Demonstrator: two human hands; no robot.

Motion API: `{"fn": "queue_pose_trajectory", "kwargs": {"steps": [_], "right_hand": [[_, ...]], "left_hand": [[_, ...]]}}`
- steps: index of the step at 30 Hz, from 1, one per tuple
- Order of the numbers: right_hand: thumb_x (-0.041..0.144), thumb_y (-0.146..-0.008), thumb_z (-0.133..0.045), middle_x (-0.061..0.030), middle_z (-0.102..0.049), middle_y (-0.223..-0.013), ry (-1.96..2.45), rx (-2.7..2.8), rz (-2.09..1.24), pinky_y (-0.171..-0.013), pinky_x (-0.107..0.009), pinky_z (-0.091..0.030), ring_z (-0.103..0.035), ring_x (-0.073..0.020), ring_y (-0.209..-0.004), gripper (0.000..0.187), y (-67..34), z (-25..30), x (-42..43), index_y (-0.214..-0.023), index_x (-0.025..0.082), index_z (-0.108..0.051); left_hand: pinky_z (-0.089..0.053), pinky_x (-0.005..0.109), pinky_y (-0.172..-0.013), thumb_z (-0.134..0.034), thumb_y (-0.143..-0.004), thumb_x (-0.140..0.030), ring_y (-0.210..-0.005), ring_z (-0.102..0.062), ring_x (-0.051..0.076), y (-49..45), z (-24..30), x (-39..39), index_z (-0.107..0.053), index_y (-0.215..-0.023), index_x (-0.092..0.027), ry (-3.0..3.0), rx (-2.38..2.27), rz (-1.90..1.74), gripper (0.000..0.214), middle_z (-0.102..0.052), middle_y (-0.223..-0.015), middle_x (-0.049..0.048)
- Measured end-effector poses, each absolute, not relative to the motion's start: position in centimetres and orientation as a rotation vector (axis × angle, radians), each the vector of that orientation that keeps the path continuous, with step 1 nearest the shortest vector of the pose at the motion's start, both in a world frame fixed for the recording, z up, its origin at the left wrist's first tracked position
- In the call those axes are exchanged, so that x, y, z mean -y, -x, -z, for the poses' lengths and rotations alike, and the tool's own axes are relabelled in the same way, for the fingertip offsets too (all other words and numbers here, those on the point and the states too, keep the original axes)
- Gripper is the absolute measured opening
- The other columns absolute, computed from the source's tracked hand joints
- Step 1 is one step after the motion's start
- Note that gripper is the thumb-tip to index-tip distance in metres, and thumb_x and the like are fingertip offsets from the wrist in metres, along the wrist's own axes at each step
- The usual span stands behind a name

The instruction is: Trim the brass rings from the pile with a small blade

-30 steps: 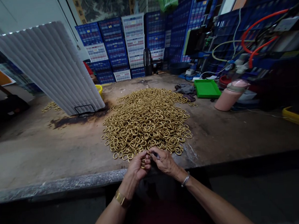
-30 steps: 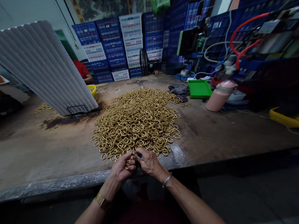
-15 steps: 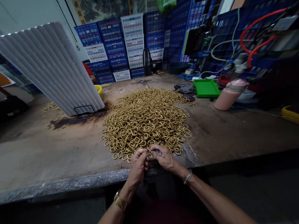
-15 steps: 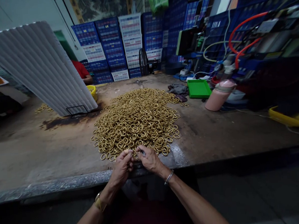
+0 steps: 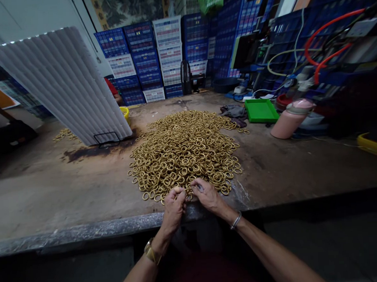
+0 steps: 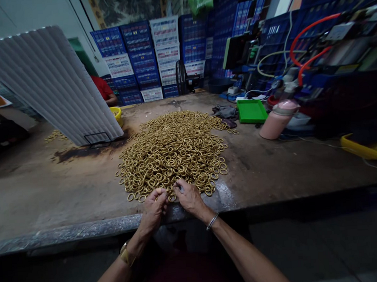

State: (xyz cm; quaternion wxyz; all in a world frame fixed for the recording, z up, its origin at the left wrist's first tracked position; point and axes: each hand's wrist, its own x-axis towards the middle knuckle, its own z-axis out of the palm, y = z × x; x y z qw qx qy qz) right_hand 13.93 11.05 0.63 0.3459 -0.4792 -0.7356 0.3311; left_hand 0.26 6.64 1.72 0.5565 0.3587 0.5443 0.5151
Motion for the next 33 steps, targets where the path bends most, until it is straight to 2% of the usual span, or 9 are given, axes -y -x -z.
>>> {"fn": "queue_pose_trajectory", "kwargs": {"steps": [3,10,15,20,33], "right_hand": [[0.031,-0.079,-0.045,0.0009,-0.057,-0.069,1.243,1.884,-0.85,-0.057,-0.02,-0.036,-0.048,-0.0101,-0.06,0.018,-13.6,-0.7,-10.9,-0.083,0.017,-0.056],[0.033,-0.076,-0.047,0.0035,-0.05,-0.058,1.241,1.797,-1.069,-0.053,-0.019,-0.035,-0.044,-0.0088,-0.055,0.02,-12.9,-1.0,-11.1,-0.068,0.016,-0.055],[0.029,-0.071,-0.051,0.004,-0.051,-0.057,1.273,1.74,-1.15,-0.053,-0.019,-0.034,-0.044,-0.0082,-0.054,0.015,-12.8,-1.6,-11.2,-0.066,0.017,-0.056],[0.032,-0.073,-0.048,0.0039,-0.051,-0.056,1.251,1.614,-1.322,-0.049,-0.019,-0.034,-0.042,-0.0077,-0.05,0.018,-12.9,-1.7,-11.1,-0.07,0.016,-0.056],[0.033,-0.073,-0.046,0.0033,-0.049,-0.053,1.274,1.655,-1.211,-0.048,-0.019,-0.034,-0.041,-0.008,-0.049,0.021,-13.0,-1.1,-11.5,-0.064,0.016,-0.055]], "left_hand": [[-0.026,0.014,-0.035,-0.061,-0.067,-0.039,-0.037,-0.037,0.004,-0.6,-2.2,-6.6,-0.052,-0.074,-0.016,-0.868,-1.335,-1.211,0.025,-0.047,-0.05,-0.0061],[-0.026,0.014,-0.037,-0.06,-0.067,-0.045,-0.038,-0.038,0.004,-0.5,-2.2,-6.5,-0.052,-0.075,-0.016,-0.865,-1.295,-1.147,0.03,-0.048,-0.052,-0.0059],[-0.025,0.013,-0.037,-0.063,-0.066,-0.043,-0.041,-0.041,0.003,0.0,-1.8,-6.5,-0.051,-0.077,-0.016,-0.711,-1.068,-1.111,0.031,-0.051,-0.061,-0.0043],[-0.024,0.013,-0.036,-0.065,-0.066,-0.038,-0.043,-0.041,0.003,0.1,-1.9,-6.5,-0.05,-0.075,-0.015,-0.596,-0.917,-1.092,0.029,-0.05,-0.064,-0.0037],[-0.026,0.014,-0.036,-0.06,-0.071,-0.041,-0.042,-0.039,0.003,-0.4,-2.1,-6.1,-0.048,-0.071,-0.016,-0.71,-0.98,-1.151,0.028,-0.049,-0.06,-0.0047]]}}
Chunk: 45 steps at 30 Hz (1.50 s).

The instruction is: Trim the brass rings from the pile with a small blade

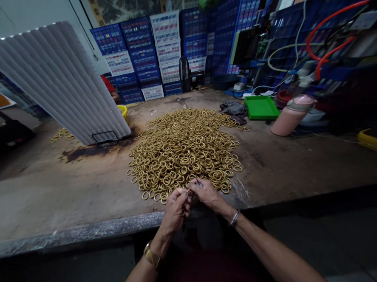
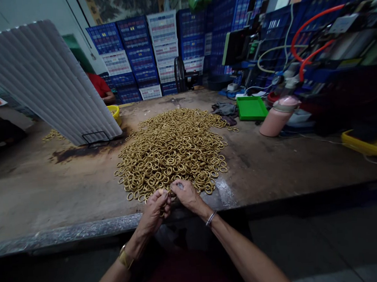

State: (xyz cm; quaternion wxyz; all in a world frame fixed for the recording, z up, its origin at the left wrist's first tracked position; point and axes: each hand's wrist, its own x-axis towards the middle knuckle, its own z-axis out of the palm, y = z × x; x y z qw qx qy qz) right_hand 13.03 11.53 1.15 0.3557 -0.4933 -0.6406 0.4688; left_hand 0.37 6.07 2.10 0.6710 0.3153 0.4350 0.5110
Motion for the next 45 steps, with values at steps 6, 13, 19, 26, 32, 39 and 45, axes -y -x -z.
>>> {"fn": "queue_pose_trajectory", "kwargs": {"steps": [6,13,19,26,32,39,45], "right_hand": [[0.026,-0.076,-0.043,0.0018,-0.051,-0.055,1.258,1.961,-0.87,-0.05,-0.019,-0.03,-0.041,-0.0087,-0.05,0.018,-13.6,-0.4,-10.9,-0.064,0.017,-0.055],[0.012,-0.069,-0.044,0.0015,-0.051,-0.055,1.261,2.26,-0.656,-0.049,-0.021,-0.022,-0.038,-0.0094,-0.049,0.01,-13.6,-0.7,-9.7,-0.065,0.018,-0.052],[0.016,-0.073,-0.044,0.0002,-0.055,-0.06,1.391,2.276,-0.675,-0.05,-0.021,-0.022,-0.041,-0.0096,-0.052,0.012,-13.7,-0.2,-10.1,-0.071,0.018,-0.055],[0.027,-0.077,-0.043,0.0017,-0.049,-0.055,1.34,1.918,-0.857,-0.051,-0.021,-0.028,-0.04,-0.0094,-0.051,0.018,-13.7,-0.4,-11.2,-0.065,0.019,-0.053],[0.045,-0.075,-0.044,0.0031,-0.048,-0.056,1.264,1.382,-1.593,-0.037,-0.018,-0.023,-0.033,-0.005,-0.038,0.03,-13.0,-0.8,-10.7,-0.071,0.016,-0.054],[0.043,-0.069,-0.056,0.0053,-0.049,-0.057,1.094,1.302,-1.84,-0.034,-0.014,-0.021,-0.031,-0.0011,-0.038,0.029,-12.7,-1.5,-9.7,-0.071,0.015,-0.05],[0.041,-0.068,-0.057,0.0057,-0.052,-0.061,1.113,1.282,-1.836,-0.033,-0.014,-0.022,-0.032,-0.0006,-0.037,0.027,-12.4,-1.4,-9.7,-0.077,0.016,-0.049]], "left_hand": [[-0.027,0.014,-0.036,-0.06,-0.07,-0.044,-0.042,-0.039,0.003,-0.5,-2.3,-6.1,-0.049,-0.073,-0.017,-0.729,-1.005,-1.183,0.029,-0.049,-0.06,-0.0053],[-0.027,0.014,-0.036,-0.056,-0.072,-0.047,-0.04,-0.038,0.003,-0.5,-1.6,-6.0,-0.047,-0.073,-0.018,-0.831,-1.107,-1.179,0.031,-0.048,-0.057,-0.0056],[-0.027,0.013,-0.037,-0.055,-0.074,-0.045,-0.04,-0.038,0.003,-0.4,-1.7,-5.6,-0.046,-0.071,-0.017,-0.833,-1.094,-1.182,0.03,-0.047,-0.057,-0.0055],[-0.027,0.014,-0.037,-0.062,-0.07,-0.041,-0.041,-0.039,0.003,-0.3,-3.9,-5.5,-0.046,-0.074,-0.018,-0.628,-0.871,-1.181,0.029,-0.048,-0.059,-0.0055],[-0.025,0.014,-0.037,-0.062,-0.07,-0.042,-0.041,-0.04,0.003,0.0,-3.0,-6.1,-0.045,-0.073,-0.016,-0.444,-0.799,-1.163,0.031,-0.049,-0.058,-0.0043],[-0.026,0.014,-0.037,-0.064,-0.068,-0.039,-0.042,-0.041,0.003,0.2,-2.4,-6.0,-0.045,-0.072,-0.016,-0.479,-0.833,-1.151,0.03,-0.052,-0.059,-0.0033],[-0.027,0.014,-0.037,-0.067,-0.065,-0.034,-0.044,-0.043,0.004,0.5,-2.0,-5.8,-0.045,-0.07,-0.015,-0.472,-0.878,-1.159,0.029,-0.051,-0.06,-0.0032]]}}
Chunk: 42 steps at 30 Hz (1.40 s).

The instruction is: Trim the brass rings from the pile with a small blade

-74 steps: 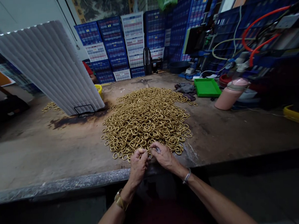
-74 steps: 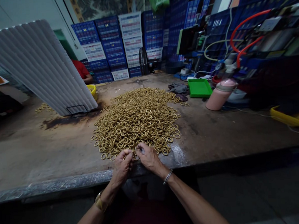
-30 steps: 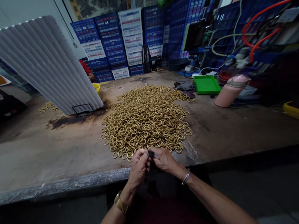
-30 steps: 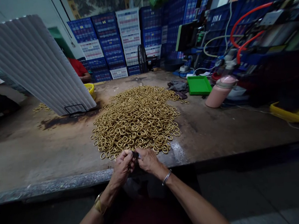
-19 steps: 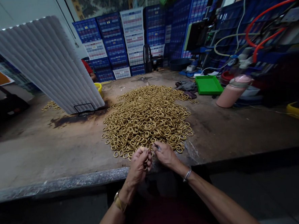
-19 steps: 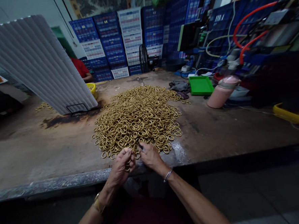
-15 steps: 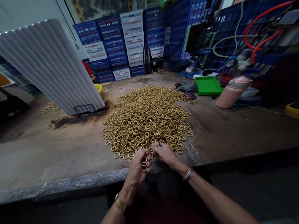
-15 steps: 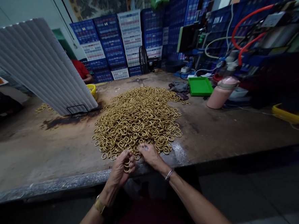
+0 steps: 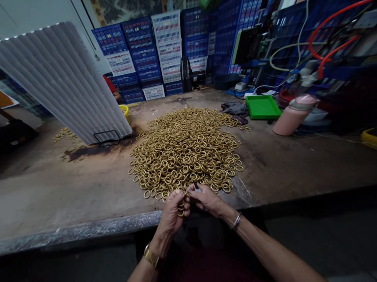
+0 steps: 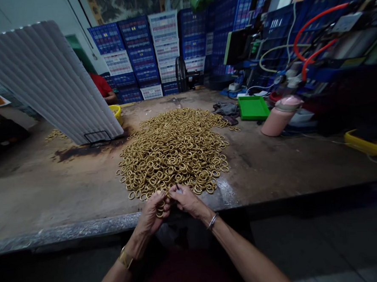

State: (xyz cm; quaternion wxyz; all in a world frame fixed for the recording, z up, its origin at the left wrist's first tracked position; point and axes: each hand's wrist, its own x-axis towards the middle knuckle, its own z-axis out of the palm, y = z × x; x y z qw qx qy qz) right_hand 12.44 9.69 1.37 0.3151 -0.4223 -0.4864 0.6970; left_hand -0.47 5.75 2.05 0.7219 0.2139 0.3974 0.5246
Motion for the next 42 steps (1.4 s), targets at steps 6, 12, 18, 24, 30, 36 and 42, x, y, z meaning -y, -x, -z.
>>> {"fn": "queue_pose_trajectory", "kwargs": {"steps": [6,12,18,24,30,36,42], "right_hand": [[0.03,-0.065,-0.056,0.0099,-0.042,-0.048,1.179,1.273,-1.697,-0.032,-0.014,-0.022,-0.029,-0.0018,-0.034,0.019,-12.4,-0.1,-10.0,-0.077,0.017,-0.05],[0.034,-0.069,-0.054,0.0076,-0.047,-0.054,1.164,1.301,-1.722,-0.033,-0.015,-0.023,-0.031,-0.0021,-0.035,0.022,-12.4,-0.2,-10.1,-0.082,0.016,-0.053],[0.036,-0.068,-0.056,0.0085,-0.041,-0.052,1.119,1.312,-1.871,-0.033,-0.014,-0.02,-0.029,-0.0011,-0.036,0.023,-12.7,-0.8,-9.8,-0.076,0.015,-0.054],[0.033,-0.065,-0.057,0.0107,-0.039,-0.05,1.147,1.228,-1.855,-0.034,-0.014,-0.022,-0.03,-0.0021,-0.035,0.023,-12.6,-0.5,-9.6,-0.08,0.019,-0.048],[0.027,-0.064,-0.054,0.01,-0.037,-0.049,1.219,1.313,-1.599,-0.037,-0.017,-0.026,-0.031,-0.0046,-0.039,0.016,-12.3,-0.6,-9.8,-0.075,0.019,-0.048],[0.02,-0.067,-0.049,0.0041,-0.05,-0.061,1.197,1.653,-1.169,-0.054,-0.02,-0.036,-0.042,-0.0081,-0.055,0.008,-12.7,-1.2,-10.0,-0.07,0.018,-0.055],[0.018,-0.071,-0.049,0.0009,-0.055,-0.071,1.078,1.81,-1.067,-0.062,-0.021,-0.038,-0.048,-0.0104,-0.065,0.01,-13.3,-0.7,-9.6,-0.075,0.018,-0.058]], "left_hand": [[-0.03,0.015,-0.039,-0.069,-0.062,-0.033,-0.047,-0.045,0.005,0.6,-1.4,-5.5,-0.047,-0.067,-0.016,-0.532,-0.93,-1.187,0.029,-0.054,-0.063,-0.0014],[-0.032,0.016,-0.039,-0.068,-0.062,-0.037,-0.043,-0.043,0.005,0.2,-0.9,-5.2,-0.048,-0.068,-0.017,-0.649,-1.012,-1.229,0.03,-0.053,-0.057,-0.0036],[-0.03,0.017,-0.039,-0.066,-0.065,-0.038,-0.036,-0.039,0.005,0.3,-0.9,-5.2,-0.046,-0.068,-0.018,-0.809,-1.068,-1.17,0.029,-0.048,-0.047,-0.0066],[-0.027,0.016,-0.039,-0.067,-0.063,-0.038,-0.035,-0.041,0.005,0.2,-1.3,-5.1,-0.047,-0.069,-0.018,-0.86,-1.126,-1.116,0.029,-0.048,-0.043,-0.0072],[-0.031,0.017,-0.04,-0.069,-0.061,-0.037,-0.039,-0.043,0.006,0.2,-0.7,-5.0,-0.048,-0.072,-0.018,-0.701,-1.062,-1.183,0.03,-0.049,-0.048,-0.0064],[-0.031,0.015,-0.039,-0.068,-0.063,-0.037,-0.045,-0.045,0.005,0.4,-0.6,-5.1,-0.049,-0.084,-0.019,-0.509,-1.018,-1.201,0.034,-0.053,-0.062,-0.0043],[-0.028,0.013,-0.038,-0.066,-0.067,-0.036,-0.042,-0.039,0.002,-0.2,-0.5,-5.1,-0.046,-0.074,-0.016,-0.534,-0.959,-1.115,0.028,-0.045,-0.057,-0.0062]]}}
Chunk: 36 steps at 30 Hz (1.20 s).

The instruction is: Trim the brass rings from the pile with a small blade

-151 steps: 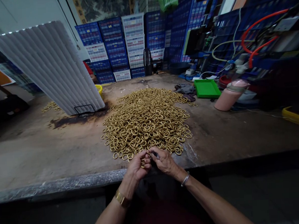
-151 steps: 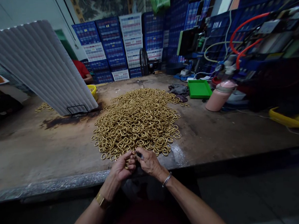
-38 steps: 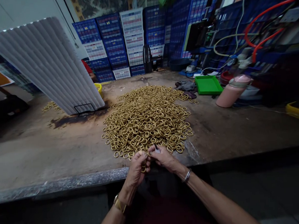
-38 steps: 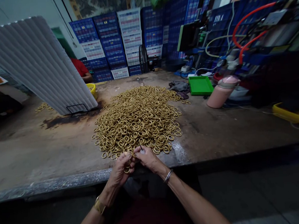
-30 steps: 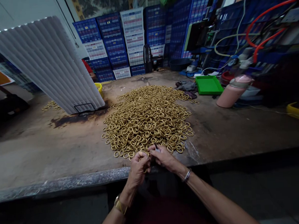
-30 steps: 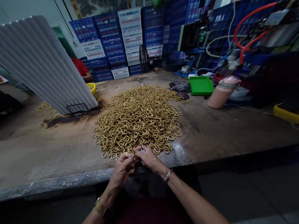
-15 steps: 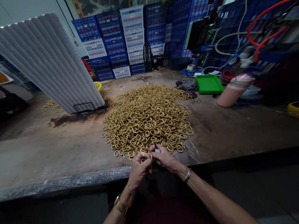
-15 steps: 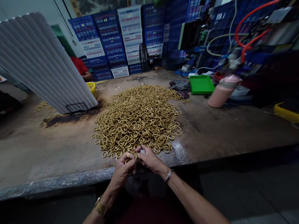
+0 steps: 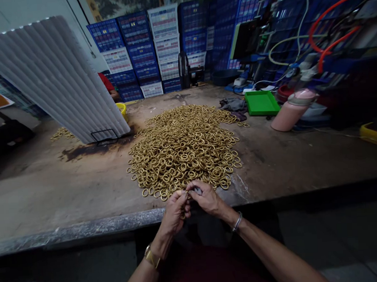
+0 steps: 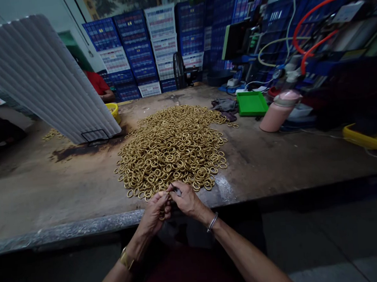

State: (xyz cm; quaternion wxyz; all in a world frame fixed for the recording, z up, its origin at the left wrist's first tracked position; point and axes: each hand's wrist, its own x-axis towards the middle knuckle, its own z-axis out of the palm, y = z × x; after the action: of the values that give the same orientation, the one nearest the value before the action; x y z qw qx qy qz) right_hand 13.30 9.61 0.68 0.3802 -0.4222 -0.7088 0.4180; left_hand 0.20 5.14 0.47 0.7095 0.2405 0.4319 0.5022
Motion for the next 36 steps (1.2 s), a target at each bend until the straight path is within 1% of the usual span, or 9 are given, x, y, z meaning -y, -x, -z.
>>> {"fn": "queue_pose_trajectory", "kwargs": {"steps": [4,9,11,13,15,19,25,32,36], "right_hand": [[0.028,-0.075,-0.049,0.0026,-0.051,-0.064,1.195,1.667,-1.165,-0.056,-0.019,-0.037,-0.045,-0.0091,-0.059,0.013,-13.5,-0.7,-9.6,-0.076,0.018,-0.056],[0.043,-0.077,-0.045,0.006,-0.042,-0.05,1.22,1.563,-1.429,-0.042,-0.018,-0.03,-0.035,-0.0058,-0.042,0.029,-13.4,-0.3,-9.4,-0.065,0.017,-0.049],[0.046,-0.076,-0.044,0.0068,-0.042,-0.048,1.222,1.477,-1.564,-0.036,-0.017,-0.025,-0.03,-0.0046,-0.037,0.03,-13.3,0.1,-9.3,-0.066,0.018,-0.046],[0.046,-0.075,-0.046,0.0064,-0.045,-0.05,1.223,1.42,-1.607,-0.034,-0.017,-0.024,-0.03,-0.0042,-0.035,0.029,-13.1,0.4,-9.3,-0.068,0.018,-0.047],[0.043,-0.074,-0.048,0.0064,-0.045,-0.049,1.233,1.424,-1.554,-0.035,-0.017,-0.025,-0.031,-0.0043,-0.036,0.026,-13.1,0.5,-9.3,-0.068,0.017,-0.048],[0.037,-0.073,-0.05,0.0076,-0.04,-0.045,1.246,1.509,-1.423,-0.041,-0.018,-0.028,-0.033,-0.0053,-0.04,0.022,-13.2,0.3,-9.5,-0.063,0.017,-0.05],[0.03,-0.072,-0.05,0.005,-0.046,-0.054,1.201,1.626,-1.284,-0.05,-0.018,-0.033,-0.04,-0.0074,-0.052,0.017,-13.5,0.3,-9.0,-0.062,0.016,-0.053],[0.026,-0.075,-0.047,0.0033,-0.05,-0.06,1.154,1.633,-1.3,-0.057,-0.019,-0.037,-0.045,-0.0086,-0.057,0.015,-13.8,0.5,-8.0,-0.066,0.016,-0.054],[0.024,-0.076,-0.046,0.0017,-0.053,-0.063,1.219,1.703,-1.165,-0.058,-0.02,-0.037,-0.047,-0.0095,-0.059,0.014,-13.9,0.6,-7.5,-0.069,0.017,-0.056]], "left_hand": [[-0.03,0.014,-0.038,-0.059,-0.072,-0.039,-0.041,-0.037,0.003,-0.5,-0.5,-4.9,-0.047,-0.074,-0.017,-0.729,-1.111,-1.166,0.026,-0.044,-0.053,-0.0066],[-0.033,0.016,-0.038,-0.055,-0.074,-0.039,-0.04,-0.037,0.005,-0.8,-0.9,-4.7,-0.051,-0.073,-0.016,-1.035,-1.291,-1.218,0.024,-0.043,-0.05,-0.0066],[-0.032,0.016,-0.038,-0.056,-0.074,-0.04,-0.04,-0.037,0.005,-0.8,-1.1,-4.6,-0.051,-0.074,-0.016,-1.068,-1.306,-1.22,0.024,-0.044,-0.052,-0.0062],[-0.033,0.016,-0.038,-0.055,-0.074,-0.041,-0.041,-0.038,0.005,-0.7,-1.1,-4.4,-0.051,-0.075,-0.016,-1.046,-1.301,-1.195,0.025,-0.045,-0.053,-0.0059],[-0.033,0.016,-0.039,-0.055,-0.074,-0.042,-0.041,-0.039,0.005,-0.7,-1.1,-4.3,-0.05,-0.076,-0.017,-0.976,-1.267,-1.152,0.026,-0.046,-0.054,-0.0058],[-0.032,0.014,-0.038,-0.056,-0.073,-0.043,-0.042,-0.04,0.004,-0.9,-1.2,-3.9,-0.049,-0.079,-0.017,-0.816,-1.173,-1.089,0.028,-0.048,-0.059,-0.005],[-0.031,0.014,-0.038,-0.058,-0.071,-0.045,-0.042,-0.042,0.004,-1.4,-1.4,-3.4,-0.047,-0.078,-0.017,-0.645,-1.121,-1.067,0.03,-0.05,-0.061,-0.0043],[-0.031,0.014,-0.04,-0.06,-0.07,-0.042,-0.044,-0.043,0.004,-1.7,-1.1,-2.1,-0.049,-0.076,-0.017,-0.597,-1.098,-1.11,0.028,-0.051,-0.061,-0.0042],[-0.03,0.014,-0.038,-0.061,-0.07,-0.041,-0.042,-0.043,0.004,-1.8,-1.1,-1.6,-0.047,-0.075,-0.018,-0.555,-1.101,-1.132,0.028,-0.052,-0.06,-0.0047]]}}
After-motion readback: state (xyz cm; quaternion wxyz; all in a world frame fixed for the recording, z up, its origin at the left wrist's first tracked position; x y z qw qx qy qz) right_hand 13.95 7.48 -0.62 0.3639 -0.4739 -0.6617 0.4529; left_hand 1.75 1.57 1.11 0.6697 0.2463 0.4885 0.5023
